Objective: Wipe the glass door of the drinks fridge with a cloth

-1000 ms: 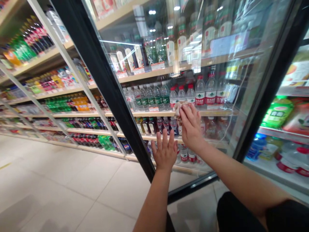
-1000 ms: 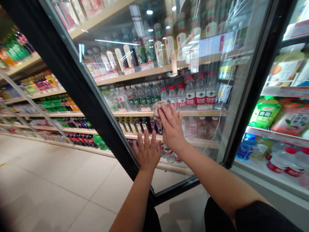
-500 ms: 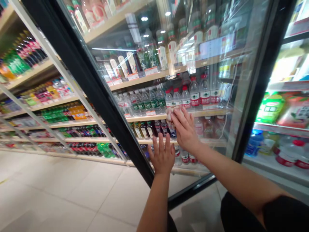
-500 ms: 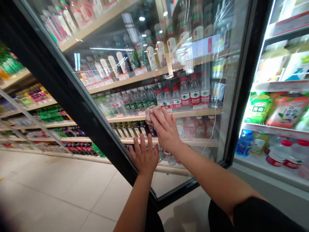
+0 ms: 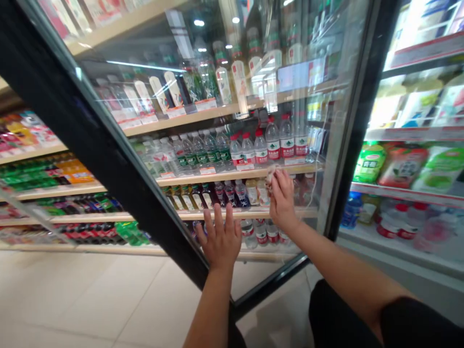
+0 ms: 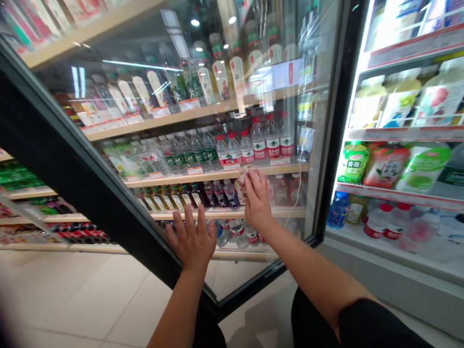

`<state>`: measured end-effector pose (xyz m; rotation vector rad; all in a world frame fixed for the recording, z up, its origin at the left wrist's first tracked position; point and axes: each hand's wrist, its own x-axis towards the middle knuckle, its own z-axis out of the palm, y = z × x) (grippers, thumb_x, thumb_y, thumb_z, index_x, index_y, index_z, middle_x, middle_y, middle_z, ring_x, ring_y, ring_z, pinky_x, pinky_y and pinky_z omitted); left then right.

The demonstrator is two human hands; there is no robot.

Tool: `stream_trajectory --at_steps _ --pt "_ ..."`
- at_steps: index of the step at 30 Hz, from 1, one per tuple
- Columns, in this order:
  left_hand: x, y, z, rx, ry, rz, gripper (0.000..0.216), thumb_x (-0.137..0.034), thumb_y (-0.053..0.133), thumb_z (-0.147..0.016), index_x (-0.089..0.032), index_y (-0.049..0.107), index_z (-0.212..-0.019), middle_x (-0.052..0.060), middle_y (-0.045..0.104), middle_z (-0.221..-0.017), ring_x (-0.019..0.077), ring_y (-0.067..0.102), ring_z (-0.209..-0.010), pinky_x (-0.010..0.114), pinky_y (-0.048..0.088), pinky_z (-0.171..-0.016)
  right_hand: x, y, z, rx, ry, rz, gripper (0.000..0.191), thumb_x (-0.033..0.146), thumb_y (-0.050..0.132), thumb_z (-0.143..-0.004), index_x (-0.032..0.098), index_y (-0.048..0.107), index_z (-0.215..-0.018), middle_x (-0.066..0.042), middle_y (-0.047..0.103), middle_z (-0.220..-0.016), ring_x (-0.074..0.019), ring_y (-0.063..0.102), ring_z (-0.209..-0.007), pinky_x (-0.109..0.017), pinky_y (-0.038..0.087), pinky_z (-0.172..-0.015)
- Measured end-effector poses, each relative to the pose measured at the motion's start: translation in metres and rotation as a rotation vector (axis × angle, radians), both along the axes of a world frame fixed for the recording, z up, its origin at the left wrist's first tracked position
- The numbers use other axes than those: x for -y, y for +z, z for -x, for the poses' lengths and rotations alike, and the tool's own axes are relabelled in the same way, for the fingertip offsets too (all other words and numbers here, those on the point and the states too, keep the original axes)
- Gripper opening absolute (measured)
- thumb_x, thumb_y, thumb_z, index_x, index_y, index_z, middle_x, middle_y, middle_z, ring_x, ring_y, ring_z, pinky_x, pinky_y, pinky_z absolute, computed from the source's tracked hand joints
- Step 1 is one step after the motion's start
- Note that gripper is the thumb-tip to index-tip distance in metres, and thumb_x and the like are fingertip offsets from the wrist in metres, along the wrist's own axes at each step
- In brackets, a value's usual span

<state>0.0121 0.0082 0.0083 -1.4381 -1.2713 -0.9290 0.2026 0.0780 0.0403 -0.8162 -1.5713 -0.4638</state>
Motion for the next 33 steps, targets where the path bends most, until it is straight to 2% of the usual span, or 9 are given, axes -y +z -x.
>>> stream_trajectory --at_steps 3,9,14,16,22,24,29,31,33 --pt "0.0 0.001 0.0 -0.02 0.023 -0.01 0.071 -0.035 0.063 -0.089 -0.025 0.031 -0.152 0.013 0.038 -0.154 0.0286 0.013 -0.151 0.053 0.009 -0.122 -0.006 -0.015 -0.007 -0.015 0.008 0.001 0.067 0.01 0.031 -0.096 0.028 0.013 -0.158 -0.012 0.038 -0.156 -0.0256 0.019 -0.152 -0.059 0.027 -0.119" --pt "0.0 0.0 -0.001 -0.001 -0.009 0.007 0.074 -0.035 0.064 -0.089 -0.026 0.028 -0.153 0.015 0.035 -0.156 0.0306 0.013 -0.151 0.056 0.01 -0.12 -0.031 0.027 -0.028 -0.115 -0.004 -0.018 0.063 0.017 0.028 -0.099 0.031 0.011 -0.158 -0.006 0.026 -0.162 -0.0246 0.017 -0.153 -0.058 0.021 -0.122" --pt "0.0 -0.001 0.0 -0.012 0.012 0.005 0.074 -0.036 0.063 -0.089 -0.027 0.027 -0.153 0.014 0.037 -0.155 0.0306 0.013 -0.151 0.057 0.011 -0.12 -0.033 -0.019 -0.036 -0.197 -0.022 -0.015 0.062 0.016 0.027 -0.099 0.029 0.011 -0.158 -0.009 0.023 -0.163 -0.0247 0.018 -0.152 -0.06 0.027 -0.12" --pt "-0.001 -0.001 0.0 -0.028 0.027 -0.006 0.074 -0.036 0.064 -0.089 -0.026 0.028 -0.153 0.015 0.037 -0.155 0.0297 0.013 -0.151 0.055 0.01 -0.121 -0.04 -0.028 -0.044 -0.211 -0.019 -0.031 0.061 0.017 0.028 -0.099 0.028 0.014 -0.157 -0.011 0.023 -0.162 -0.0248 0.02 -0.152 -0.06 0.027 -0.12" --pt "-0.002 -0.003 0.002 -0.002 0.015 -0.001 0.072 -0.036 0.063 -0.09 -0.028 0.029 -0.153 0.014 0.038 -0.154 0.031 0.015 -0.15 0.058 0.011 -0.12 -0.079 0.015 -0.091 -0.338 -0.088 -0.025 0.057 0.023 0.029 -0.099 0.025 0.022 -0.156 -0.01 0.025 -0.161 -0.0221 0.022 -0.151 -0.055 0.024 -0.122" --pt "-0.002 -0.003 0.002 0.003 0.011 0.001 0.07 -0.036 0.062 -0.09 -0.029 0.03 -0.152 0.013 0.039 -0.154 0.0314 0.017 -0.15 0.059 0.011 -0.12 -0.082 0.004 -0.099 -0.367 -0.091 0.027 0.056 0.026 0.03 -0.099 0.023 0.024 -0.155 -0.011 0.025 -0.161 -0.0227 0.022 -0.151 -0.055 0.023 -0.122" --pt "0.0 0.0 0.0 -0.03 0.042 -0.014 0.072 -0.036 0.063 -0.089 -0.025 0.031 -0.152 0.014 0.04 -0.153 0.0288 0.014 -0.151 0.054 0.01 -0.122 -0.078 -0.071 -0.11 -0.577 -0.15 0.206 0.057 0.033 0.033 -0.098 0.014 0.031 -0.152 -0.02 0.031 -0.157 -0.0271 0.025 -0.149 -0.06 0.022 -0.12" --pt "0.0 0.0 -0.001 -0.03 0.047 -0.007 0.07 -0.036 0.062 -0.09 -0.025 0.031 -0.152 0.014 0.039 -0.154 0.0291 0.014 -0.151 0.055 0.01 -0.122 -0.085 -0.075 -0.119 -0.619 -0.168 0.22 0.058 0.033 0.033 -0.098 0.01 0.032 -0.151 -0.024 0.031 -0.155 -0.0309 0.025 -0.149 -0.066 0.02 -0.118" --pt "0.0 -0.001 -0.001 -0.015 0.041 0.0 0.068 -0.036 0.06 -0.091 -0.027 0.032 -0.152 0.013 0.039 -0.154 0.0296 0.015 -0.15 0.056 0.01 -0.122 -0.094 -0.058 -0.129 -0.62 -0.173 0.219 0.058 0.032 0.034 -0.097 0.008 0.033 -0.15 -0.026 0.03 -0.155 -0.0326 0.024 -0.149 -0.068 0.019 -0.117"
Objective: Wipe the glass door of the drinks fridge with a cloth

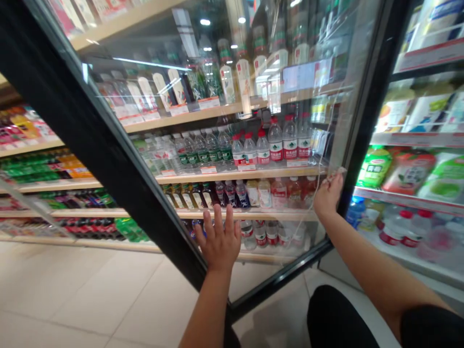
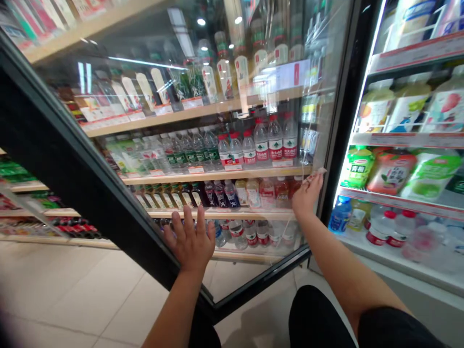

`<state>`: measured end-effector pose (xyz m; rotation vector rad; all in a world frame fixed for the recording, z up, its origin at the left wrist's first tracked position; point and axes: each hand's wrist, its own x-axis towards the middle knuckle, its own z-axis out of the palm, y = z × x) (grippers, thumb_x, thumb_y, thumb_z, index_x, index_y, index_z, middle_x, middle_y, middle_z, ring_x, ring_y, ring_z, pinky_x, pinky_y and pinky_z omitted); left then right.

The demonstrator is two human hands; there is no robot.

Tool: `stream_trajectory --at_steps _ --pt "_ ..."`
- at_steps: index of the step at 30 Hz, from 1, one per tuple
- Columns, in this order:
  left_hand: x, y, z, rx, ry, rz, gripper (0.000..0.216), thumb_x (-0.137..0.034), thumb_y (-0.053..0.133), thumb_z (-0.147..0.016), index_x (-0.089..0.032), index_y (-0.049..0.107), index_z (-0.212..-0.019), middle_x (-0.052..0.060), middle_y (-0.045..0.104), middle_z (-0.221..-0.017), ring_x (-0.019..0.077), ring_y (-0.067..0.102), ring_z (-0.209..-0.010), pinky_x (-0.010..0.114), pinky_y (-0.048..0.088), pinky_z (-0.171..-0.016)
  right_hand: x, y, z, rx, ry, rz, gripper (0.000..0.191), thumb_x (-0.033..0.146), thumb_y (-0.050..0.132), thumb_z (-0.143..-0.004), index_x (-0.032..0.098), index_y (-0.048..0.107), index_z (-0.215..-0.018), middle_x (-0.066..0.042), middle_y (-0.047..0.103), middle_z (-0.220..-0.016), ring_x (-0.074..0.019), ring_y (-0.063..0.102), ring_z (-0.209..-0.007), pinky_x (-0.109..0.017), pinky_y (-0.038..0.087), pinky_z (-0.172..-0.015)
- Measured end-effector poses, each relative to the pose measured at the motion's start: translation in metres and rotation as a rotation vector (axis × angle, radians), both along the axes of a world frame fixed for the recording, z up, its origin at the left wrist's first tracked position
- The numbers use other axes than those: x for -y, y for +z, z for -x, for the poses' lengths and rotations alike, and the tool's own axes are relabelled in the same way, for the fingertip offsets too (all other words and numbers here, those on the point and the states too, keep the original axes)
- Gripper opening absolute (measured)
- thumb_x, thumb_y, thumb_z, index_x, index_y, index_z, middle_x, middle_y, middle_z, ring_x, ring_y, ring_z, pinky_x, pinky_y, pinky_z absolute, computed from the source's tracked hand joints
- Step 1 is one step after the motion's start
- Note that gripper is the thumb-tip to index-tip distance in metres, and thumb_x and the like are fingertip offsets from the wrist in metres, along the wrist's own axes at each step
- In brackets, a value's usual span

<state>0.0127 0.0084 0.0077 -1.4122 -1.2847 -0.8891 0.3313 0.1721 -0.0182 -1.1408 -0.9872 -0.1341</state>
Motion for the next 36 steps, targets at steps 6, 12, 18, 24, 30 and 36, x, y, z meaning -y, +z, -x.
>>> stream_trajectory --at_steps 6,12,18,24,30,36 --pt "-0.001 -0.001 0.0 0.018 -0.029 -0.021 0.068 -0.037 0.062 -0.09 -0.029 0.033 -0.151 0.011 0.041 -0.153 0.0274 0.016 -0.15 0.053 0.009 -0.123 0.028 0.017 0.03 0.228 0.092 -0.056 0.058 0.026 0.035 -0.097 0.018 0.026 -0.154 -0.016 0.023 -0.162 -0.0251 0.019 -0.152 -0.059 0.02 -0.121" --pt "0.003 0.001 -0.003 0.022 -0.025 -0.006 0.067 -0.035 0.061 -0.091 -0.027 0.033 -0.151 0.011 0.043 -0.152 0.0266 0.016 -0.15 0.053 0.009 -0.123 0.056 -0.018 0.064 0.33 0.143 -0.059 0.06 0.022 0.034 -0.098 0.019 0.019 -0.156 -0.016 0.018 -0.164 -0.0265 0.017 -0.152 -0.061 0.025 -0.119" --pt "0.005 0.005 -0.006 -0.014 0.028 -0.038 0.067 -0.037 0.062 -0.09 -0.023 0.036 -0.15 0.012 0.044 -0.15 0.025 0.013 -0.151 0.048 0.008 -0.124 0.052 0.065 0.075 0.411 0.127 -0.218 0.06 0.021 0.034 -0.098 0.024 0.02 -0.157 -0.01 0.022 -0.164 -0.0262 0.014 -0.153 -0.061 0.019 -0.122" --pt "0.006 0.005 -0.005 -0.026 0.033 -0.039 0.064 -0.037 0.061 -0.091 -0.022 0.039 -0.149 0.01 0.045 -0.15 0.025 0.012 -0.151 0.047 0.008 -0.124 0.107 0.023 0.134 0.626 0.277 -0.205 0.066 0.013 0.038 -0.096 0.028 0.016 -0.157 -0.012 0.027 -0.162 -0.0287 0.017 -0.153 -0.062 0.028 -0.118" --pt "0.007 0.004 -0.006 -0.033 0.047 -0.05 0.064 -0.037 0.061 -0.091 -0.02 0.038 -0.149 0.01 0.046 -0.149 0.0256 0.012 -0.151 0.047 0.007 -0.124 0.11 0.084 0.14 0.652 0.255 -0.165 0.062 0.017 0.035 -0.098 0.031 0.02 -0.156 -0.009 0.034 -0.16 -0.0252 0.017 -0.153 -0.06 0.02 -0.12" --pt "0.008 0.005 -0.006 -0.043 0.049 -0.054 0.063 -0.037 0.06 -0.092 -0.02 0.038 -0.149 0.01 0.043 -0.15 0.0266 0.014 -0.15 0.048 0.009 -0.124 0.117 0.013 0.144 0.719 0.221 -0.178 0.07 0.01 0.041 -0.095 0.026 0.013 -0.158 -0.012 0.033 -0.16 -0.0266 0.016 -0.153 -0.056 0.027 -0.119"
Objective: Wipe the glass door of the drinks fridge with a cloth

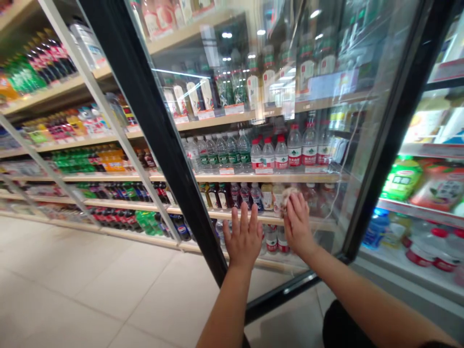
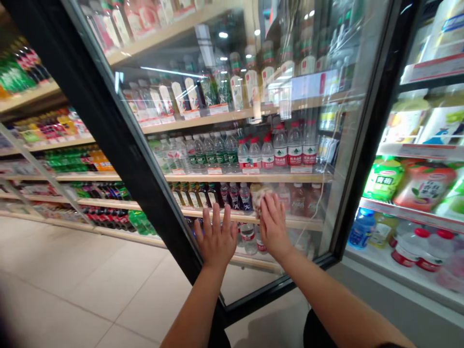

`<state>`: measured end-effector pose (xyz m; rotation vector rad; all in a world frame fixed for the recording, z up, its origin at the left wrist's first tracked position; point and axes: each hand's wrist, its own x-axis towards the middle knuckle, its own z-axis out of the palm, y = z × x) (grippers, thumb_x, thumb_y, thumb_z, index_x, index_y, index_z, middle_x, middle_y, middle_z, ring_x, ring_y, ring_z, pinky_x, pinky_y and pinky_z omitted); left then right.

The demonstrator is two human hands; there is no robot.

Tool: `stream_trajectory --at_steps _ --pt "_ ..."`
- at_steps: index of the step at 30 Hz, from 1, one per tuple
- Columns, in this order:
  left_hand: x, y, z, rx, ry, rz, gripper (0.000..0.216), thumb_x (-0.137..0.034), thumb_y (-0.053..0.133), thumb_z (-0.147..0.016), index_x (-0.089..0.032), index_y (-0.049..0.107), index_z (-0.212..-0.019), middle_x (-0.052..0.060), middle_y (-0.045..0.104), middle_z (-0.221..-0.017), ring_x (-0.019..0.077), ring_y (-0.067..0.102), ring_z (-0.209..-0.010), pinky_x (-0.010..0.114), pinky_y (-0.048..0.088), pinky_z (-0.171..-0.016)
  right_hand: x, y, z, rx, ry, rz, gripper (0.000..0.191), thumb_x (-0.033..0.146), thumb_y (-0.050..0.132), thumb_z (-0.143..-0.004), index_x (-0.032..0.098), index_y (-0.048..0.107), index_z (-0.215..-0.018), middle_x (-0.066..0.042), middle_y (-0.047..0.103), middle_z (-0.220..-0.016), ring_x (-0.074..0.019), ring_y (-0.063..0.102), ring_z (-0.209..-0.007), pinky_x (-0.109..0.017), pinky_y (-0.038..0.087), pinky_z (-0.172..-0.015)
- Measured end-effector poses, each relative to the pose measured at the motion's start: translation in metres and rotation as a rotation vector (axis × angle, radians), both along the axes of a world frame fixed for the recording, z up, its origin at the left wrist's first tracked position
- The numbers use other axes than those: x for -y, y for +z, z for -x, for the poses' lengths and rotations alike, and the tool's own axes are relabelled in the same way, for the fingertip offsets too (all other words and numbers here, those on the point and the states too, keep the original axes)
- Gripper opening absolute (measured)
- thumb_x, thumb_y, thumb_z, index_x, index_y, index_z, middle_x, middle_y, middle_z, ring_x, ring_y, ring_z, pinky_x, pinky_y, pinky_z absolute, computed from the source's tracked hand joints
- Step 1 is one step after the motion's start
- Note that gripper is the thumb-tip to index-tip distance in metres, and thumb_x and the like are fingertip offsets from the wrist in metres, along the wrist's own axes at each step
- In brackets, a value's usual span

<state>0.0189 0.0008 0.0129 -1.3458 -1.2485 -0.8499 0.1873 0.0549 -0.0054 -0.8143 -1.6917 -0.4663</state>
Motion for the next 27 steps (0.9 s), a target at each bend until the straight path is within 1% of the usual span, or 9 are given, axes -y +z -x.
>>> stream_trajectory --at_steps 2,4,8,10,14,17,23,25,27 --pt "0.0 0.0 0.0 -0.005 0.003 -0.001 0.064 -0.037 0.059 -0.092 -0.02 0.037 -0.149 0.01 0.042 -0.151 0.0269 0.015 -0.15 0.049 0.01 -0.124 0.003 -0.034 -0.003 0.101 0.009 -0.001 0.072 0.008 0.042 -0.094 0.022 0.013 -0.158 -0.014 0.038 -0.157 -0.0259 0.016 -0.152 -0.053 0.03 -0.119" --pt "0.0 0.0 0.0 -0.007 0.011 -0.001 0.064 -0.036 0.06 -0.092 -0.02 0.036 -0.149 0.01 0.041 -0.152 0.0274 0.015 -0.15 0.049 0.01 -0.124 0.001 -0.04 -0.01 0.183 0.006 -0.006 0.071 0.008 0.043 -0.094 0.023 0.015 -0.158 -0.014 0.044 -0.153 -0.0247 0.02 -0.152 -0.053 0.026 -0.121" --pt "-0.001 -0.001 0.0 -0.004 0.026 0.002 0.065 -0.038 0.061 -0.091 -0.02 0.036 -0.149 0.01 0.04 -0.152 0.0278 0.015 -0.15 0.049 0.011 -0.123 -0.009 0.002 -0.024 0.129 -0.031 -0.002 0.069 0.01 0.043 -0.095 0.025 0.018 -0.157 -0.013 0.043 -0.154 -0.0253 0.022 -0.151 -0.055 0.022 -0.122" --pt "-0.001 -0.001 0.0 -0.006 0.027 0.005 0.066 -0.038 0.061 -0.091 -0.02 0.036 -0.15 0.01 0.039 -0.153 0.0279 0.015 -0.15 0.049 0.011 -0.123 -0.011 0.007 -0.024 0.096 -0.039 -0.01 0.068 0.01 0.044 -0.095 0.023 0.02 -0.157 -0.013 0.042 -0.155 -0.0262 0.02 -0.152 -0.055 0.023 -0.121" --pt "-0.001 0.0 -0.001 -0.009 0.028 -0.002 0.067 -0.037 0.06 -0.092 -0.02 0.034 -0.151 0.011 0.038 -0.154 0.028 0.015 -0.15 0.049 0.011 -0.123 0.001 -0.048 -0.018 0.247 0.026 -0.061 0.064 0.002 0.042 -0.089 0.014 0.034 -0.152 -0.012 0.055 -0.144 -0.0236 0.018 -0.152 -0.048 0.02 -0.123" --pt "-0.001 -0.001 0.0 -0.016 0.026 -0.001 0.068 -0.036 0.061 -0.091 -0.019 0.034 -0.151 0.012 0.037 -0.154 0.0287 0.015 -0.15 0.05 0.011 -0.123 0.01 -0.08 -0.016 0.444 0.117 -0.094 0.062 -0.002 0.037 -0.086 0.019 0.047 -0.144 -0.004 0.063 -0.137 -0.0162 0.027 -0.149 -0.042 0.011 -0.126" --pt "-0.003 -0.001 0.002 -0.006 0.025 -0.01 0.067 -0.036 0.062 -0.09 -0.021 0.036 -0.15 0.011 0.041 -0.153 0.0274 0.015 -0.15 0.049 0.012 -0.123 -0.007 -0.022 -0.023 0.227 -0.023 -0.054 0.066 0.006 0.045 -0.091 0.018 0.029 -0.154 -0.012 0.056 -0.144 -0.022 0.023 -0.151 -0.05 0.013 -0.125" --pt "-0.003 -0.001 0.002 -0.003 0.023 -0.016 0.066 -0.036 0.062 -0.09 -0.022 0.037 -0.149 0.011 0.041 -0.152 0.0269 0.016 -0.15 0.048 0.012 -0.123 -0.009 -0.025 -0.023 0.188 -0.046 -0.045 0.07 0.006 0.046 -0.091 0.017 0.022 -0.156 -0.014 0.053 -0.146 -0.0241 0.022 -0.151 -0.051 0.019 -0.123" --pt "-0.003 0.0 0.001 -0.001 0.018 -0.017 0.066 -0.036 0.063 -0.09 -0.022 0.037 -0.149 0.01 0.041 -0.152 0.0267 0.016 -0.15 0.048 0.013 -0.123 -0.006 -0.047 -0.023 0.2 -0.046 -0.037 0.071 0.006 0.046 -0.092 0.017 0.02 -0.156 -0.015 0.055 -0.144 -0.0243 0.021 -0.151 -0.051 0.022 -0.123"
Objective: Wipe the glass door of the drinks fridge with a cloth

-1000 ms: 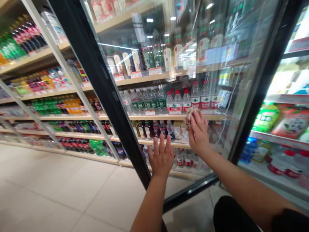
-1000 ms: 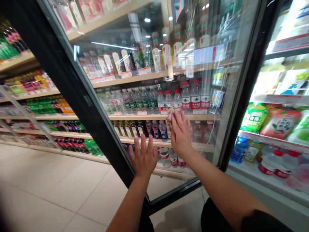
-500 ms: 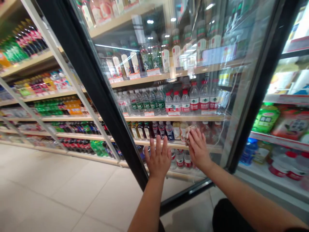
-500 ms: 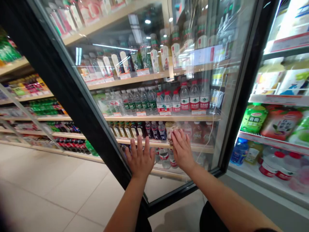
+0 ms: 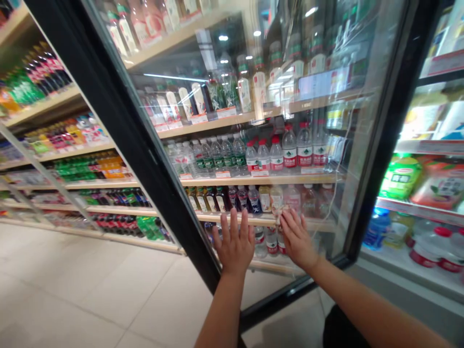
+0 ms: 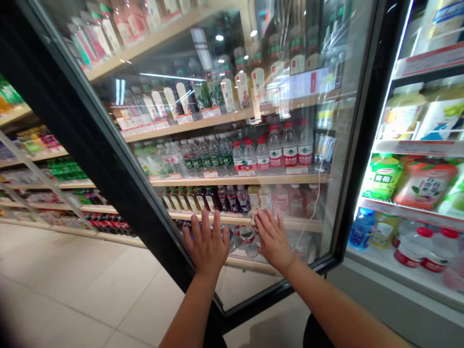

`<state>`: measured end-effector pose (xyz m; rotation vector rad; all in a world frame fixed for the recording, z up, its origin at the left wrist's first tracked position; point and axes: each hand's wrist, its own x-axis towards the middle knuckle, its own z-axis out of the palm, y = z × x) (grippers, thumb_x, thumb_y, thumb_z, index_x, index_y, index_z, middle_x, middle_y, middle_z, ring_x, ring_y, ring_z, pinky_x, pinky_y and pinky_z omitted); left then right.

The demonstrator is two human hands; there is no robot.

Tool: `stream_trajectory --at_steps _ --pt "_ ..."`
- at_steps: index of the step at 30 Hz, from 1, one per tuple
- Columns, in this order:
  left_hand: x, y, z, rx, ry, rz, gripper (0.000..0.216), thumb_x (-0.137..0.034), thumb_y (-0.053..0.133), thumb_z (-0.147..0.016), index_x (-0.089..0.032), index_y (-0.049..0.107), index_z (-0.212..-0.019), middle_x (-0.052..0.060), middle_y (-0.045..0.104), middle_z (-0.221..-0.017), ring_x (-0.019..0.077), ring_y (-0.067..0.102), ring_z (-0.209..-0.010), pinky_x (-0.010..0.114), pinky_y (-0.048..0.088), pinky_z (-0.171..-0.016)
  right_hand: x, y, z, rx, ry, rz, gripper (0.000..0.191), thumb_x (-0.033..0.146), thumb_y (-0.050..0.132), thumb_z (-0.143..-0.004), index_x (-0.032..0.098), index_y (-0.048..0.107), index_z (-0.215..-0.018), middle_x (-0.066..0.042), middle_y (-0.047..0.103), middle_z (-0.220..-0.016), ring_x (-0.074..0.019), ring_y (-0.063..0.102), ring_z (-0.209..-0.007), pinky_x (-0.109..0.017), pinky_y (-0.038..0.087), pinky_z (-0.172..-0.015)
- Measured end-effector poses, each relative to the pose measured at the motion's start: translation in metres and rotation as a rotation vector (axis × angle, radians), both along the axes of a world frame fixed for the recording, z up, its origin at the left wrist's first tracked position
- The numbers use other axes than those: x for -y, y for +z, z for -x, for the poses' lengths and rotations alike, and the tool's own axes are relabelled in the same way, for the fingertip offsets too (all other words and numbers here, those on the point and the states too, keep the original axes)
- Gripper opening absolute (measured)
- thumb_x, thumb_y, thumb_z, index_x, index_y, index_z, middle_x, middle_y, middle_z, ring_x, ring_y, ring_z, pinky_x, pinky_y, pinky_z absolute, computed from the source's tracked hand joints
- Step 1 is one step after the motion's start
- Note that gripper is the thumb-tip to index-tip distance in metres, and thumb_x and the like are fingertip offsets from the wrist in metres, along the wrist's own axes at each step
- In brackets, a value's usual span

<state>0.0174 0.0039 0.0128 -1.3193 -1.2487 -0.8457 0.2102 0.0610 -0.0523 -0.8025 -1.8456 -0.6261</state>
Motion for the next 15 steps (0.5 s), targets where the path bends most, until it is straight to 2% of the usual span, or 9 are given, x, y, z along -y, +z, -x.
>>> stream_trajectory --at_steps 2,4,5,8,10,12,15 --pt "0.0 0.0 0.0 0.0 0.002 0.009 0.066 -0.035 0.064 -0.09 -0.022 0.037 -0.149 0.011 0.041 -0.152 0.0269 0.015 -0.15 0.048 0.012 -0.123 0.005 -0.023 0.0 0.032 0.009 0.003 0.07 0.007 0.047 -0.092 0.015 0.021 -0.156 -0.015 0.059 -0.139 -0.0229 0.019 -0.151 -0.049 0.021 -0.123" --pt "0.001 -0.001 0.0 -0.008 0.011 0.019 0.068 -0.034 0.065 -0.089 -0.02 0.037 -0.149 0.012 0.041 -0.152 0.0279 0.015 -0.15 0.049 0.012 -0.123 0.006 -0.027 -0.003 0.058 0.018 0.014 0.069 0.006 0.047 -0.092 0.015 0.022 -0.156 -0.014 0.061 -0.138 -0.0214 0.018 -0.152 -0.048 0.017 -0.124" --pt "0.001 -0.001 0.0 -0.013 0.016 0.021 0.069 -0.034 0.066 -0.088 -0.02 0.037 -0.149 0.012 0.041 -0.153 0.0285 0.015 -0.15 0.049 0.012 -0.123 0.004 -0.021 -0.005 0.051 0.017 0.021 0.068 0.006 0.047 -0.092 0.016 0.023 -0.155 -0.014 0.06 -0.139 -0.021 0.018 -0.152 -0.049 0.016 -0.124" --pt "0.001 -0.002 0.0 -0.021 0.023 0.013 0.071 -0.035 0.066 -0.088 -0.018 0.036 -0.15 0.014 0.04 -0.153 0.0297 0.016 -0.15 0.05 0.012 -0.123 -0.008 0.018 -0.014 -0.071 -0.013 0.027 0.068 0.008 0.047 -0.093 0.018 0.023 -0.156 -0.016 0.053 -0.146 -0.0223 0.019 -0.152 -0.052 0.017 -0.123" --pt "0.0 -0.003 0.0 -0.018 0.025 0.011 0.07 -0.035 0.066 -0.088 -0.019 0.036 -0.15 0.013 0.039 -0.153 0.0297 0.016 -0.15 0.05 0.012 -0.123 -0.016 0.03 -0.018 -0.165 -0.035 0.025 0.068 0.01 0.048 -0.094 0.02 0.022 -0.156 -0.017 0.048 -0.15 -0.024 0.02 -0.152 -0.054 0.02 -0.122" --pt "0.0 -0.002 0.0 -0.014 0.024 0.009 0.069 -0.035 0.065 -0.088 -0.02 0.036 -0.149 0.012 0.038 -0.154 0.0291 0.016 -0.15 0.049 0.012 -0.123 -0.018 0.015 -0.021 -0.198 -0.042 0.034 0.069 0.01 0.047 -0.094 0.021 0.019 -0.157 -0.018 0.043 -0.153 -0.0255 0.021 -0.151 -0.056 0.025 -0.12" --pt "0.0 -0.003 0.001 -0.013 0.021 0.003 0.068 -0.035 0.065 -0.089 -0.021 0.037 -0.149 0.011 0.037 -0.154 0.0282 0.016 -0.15 0.048 0.011 -0.124 -0.014 -0.035 -0.024 -0.156 -0.058 0.08 0.071 0.011 0.045 -0.094 0.02 0.014 -0.157 -0.019 0.035 -0.157 -0.0259 0.018 -0.152 -0.054 0.032 -0.117"
